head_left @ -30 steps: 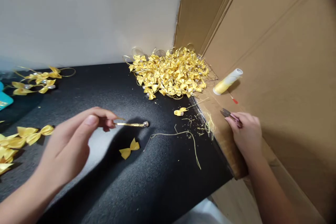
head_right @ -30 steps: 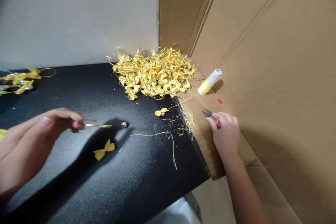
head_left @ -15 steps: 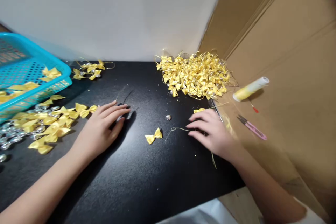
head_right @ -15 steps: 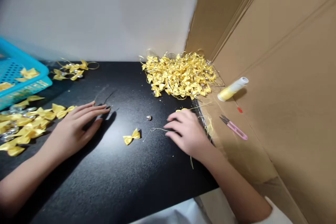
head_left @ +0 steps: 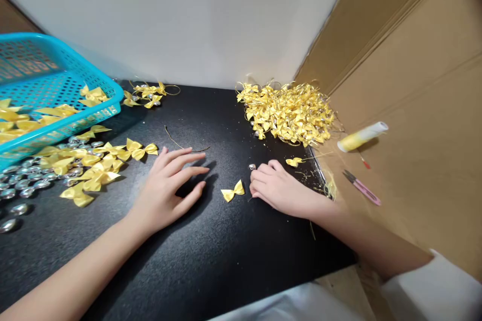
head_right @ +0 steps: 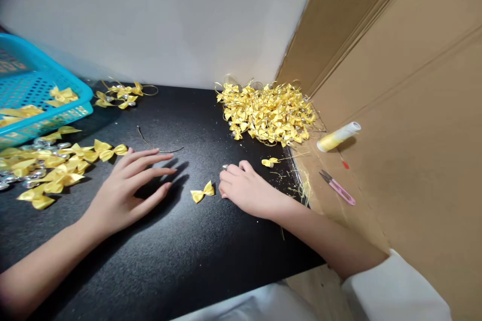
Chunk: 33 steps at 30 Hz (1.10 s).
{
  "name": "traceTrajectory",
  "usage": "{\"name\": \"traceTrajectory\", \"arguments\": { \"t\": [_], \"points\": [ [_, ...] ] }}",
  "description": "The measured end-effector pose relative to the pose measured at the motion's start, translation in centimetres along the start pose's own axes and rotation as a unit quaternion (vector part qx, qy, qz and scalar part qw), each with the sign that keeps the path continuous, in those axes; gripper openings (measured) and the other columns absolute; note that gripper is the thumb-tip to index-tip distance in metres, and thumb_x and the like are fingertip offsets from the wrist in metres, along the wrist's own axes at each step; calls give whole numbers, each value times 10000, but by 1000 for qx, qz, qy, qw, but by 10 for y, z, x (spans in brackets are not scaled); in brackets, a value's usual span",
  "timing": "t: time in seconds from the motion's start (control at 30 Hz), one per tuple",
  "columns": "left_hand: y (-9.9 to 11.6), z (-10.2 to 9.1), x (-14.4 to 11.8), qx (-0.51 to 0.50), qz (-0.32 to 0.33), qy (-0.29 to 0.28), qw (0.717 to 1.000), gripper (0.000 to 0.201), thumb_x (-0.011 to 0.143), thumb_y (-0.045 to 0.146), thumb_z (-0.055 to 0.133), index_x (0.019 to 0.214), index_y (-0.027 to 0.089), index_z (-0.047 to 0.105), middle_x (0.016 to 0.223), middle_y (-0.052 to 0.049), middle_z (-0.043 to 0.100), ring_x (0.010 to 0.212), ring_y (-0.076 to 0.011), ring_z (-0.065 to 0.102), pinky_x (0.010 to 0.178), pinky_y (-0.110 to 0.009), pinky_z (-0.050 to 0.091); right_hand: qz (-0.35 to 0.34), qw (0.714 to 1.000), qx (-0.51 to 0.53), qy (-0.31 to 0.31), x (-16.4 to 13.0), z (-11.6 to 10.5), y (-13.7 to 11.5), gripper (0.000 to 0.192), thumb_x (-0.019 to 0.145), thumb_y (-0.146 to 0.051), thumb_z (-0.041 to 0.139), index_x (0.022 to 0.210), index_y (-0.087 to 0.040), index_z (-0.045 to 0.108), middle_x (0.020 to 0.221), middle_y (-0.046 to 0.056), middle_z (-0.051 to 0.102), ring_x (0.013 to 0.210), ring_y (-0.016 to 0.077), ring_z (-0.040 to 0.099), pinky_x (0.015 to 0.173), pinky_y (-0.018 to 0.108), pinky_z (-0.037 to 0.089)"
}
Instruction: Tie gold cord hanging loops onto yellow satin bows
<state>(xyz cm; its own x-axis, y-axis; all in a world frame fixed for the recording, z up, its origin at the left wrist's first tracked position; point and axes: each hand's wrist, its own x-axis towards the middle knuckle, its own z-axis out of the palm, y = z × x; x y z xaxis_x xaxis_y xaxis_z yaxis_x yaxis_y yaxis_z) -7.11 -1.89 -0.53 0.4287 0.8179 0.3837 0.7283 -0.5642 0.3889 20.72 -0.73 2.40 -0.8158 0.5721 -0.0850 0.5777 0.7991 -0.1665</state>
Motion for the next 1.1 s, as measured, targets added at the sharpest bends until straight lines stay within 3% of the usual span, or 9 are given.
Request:
{"name": "traceTrajectory", "arguments": {
  "t": [0.1,0.2,0.33,0.53,0.73,0.83,0.9,1.0,1.1],
  "points": [
    [20,2,2,-63,16,4,998,171,812,271,654,974,251,702,1054,-53,722,1040,-260,614,1077,-538,329,36,993,110,24,-5,-2,-3,154,981,-219,475,903,-178,600,957,56,620,938,195,481,866,358,318],
    [46,8,6,-151,10,-4,988,169,801,281,700,966,252,720,950,-45,723,919,-215,620,893,-399,459,65,979,186,50,-6,-7,-9,139,979,-207,466,876,-192,558,950,46,603,938,192,476,861,353,338],
    [68,18,7,-242,-32,27,969,127,800,248,728,926,242,737,858,-34,707,835,-183,606,749,-315,468,80,959,263,76,-3,-8,-19,128,972,-204,465,851,-204,507,949,39,592,936,189,476,839,353,363],
    [68,19,3,-294,-42,41,954,60,804,171,718,813,229,727,787,-5,689,769,-154,608,730,-295,456,73,917,377,110,-2,-1,-31,100,944,-207,499,850,-214,530,966,39,619,958,185,531,902,378,400],
    [69,12,3,-292,-27,10,956,58,832,171,688,789,210,693,786,2,668,778,-139,598,734,-268,450,68,872,462,150,-2,4,-37,120,869,-190,612,748,-193,609,763,14,652,727,147,602,731,291,465],
    [64,13,1,-255,-22,11,967,41,847,225,674,866,192,661,855,-24,667,844,-165,601,769,-293,460,80,865,462,178,-1,9,-37,85,854,-156,607,775,-182,621,805,29,666,772,151,619,755,285,474],
    [59,16,-1,-166,0,11,986,183,824,293,698,946,170,638,911,-54,670,867,-200,593,775,-330,460,113,847,477,203,-1,13,-35,73,863,-163,595,797,-183,622,825,32,675,799,151,628,773,282,477],
    [53,25,-5,-9,55,-24,998,205,840,310,674,957,145,636,891,-73,677,801,-217,579,704,-338,455,191,795,519,250,-2,19,-33,71,872,-202,596,802,-196,606,771,6,658,727,129,605,709,259,475],
    [52,32,-3,68,77,-63,993,154,912,238,559,885,124,659,796,-75,663,720,-209,568,640,-322,456,225,736,571,286,-4,25,-32,78,896,-238,570,824,-207,573,665,-31,606,620,105,563,621,231,456]
  ]
}}
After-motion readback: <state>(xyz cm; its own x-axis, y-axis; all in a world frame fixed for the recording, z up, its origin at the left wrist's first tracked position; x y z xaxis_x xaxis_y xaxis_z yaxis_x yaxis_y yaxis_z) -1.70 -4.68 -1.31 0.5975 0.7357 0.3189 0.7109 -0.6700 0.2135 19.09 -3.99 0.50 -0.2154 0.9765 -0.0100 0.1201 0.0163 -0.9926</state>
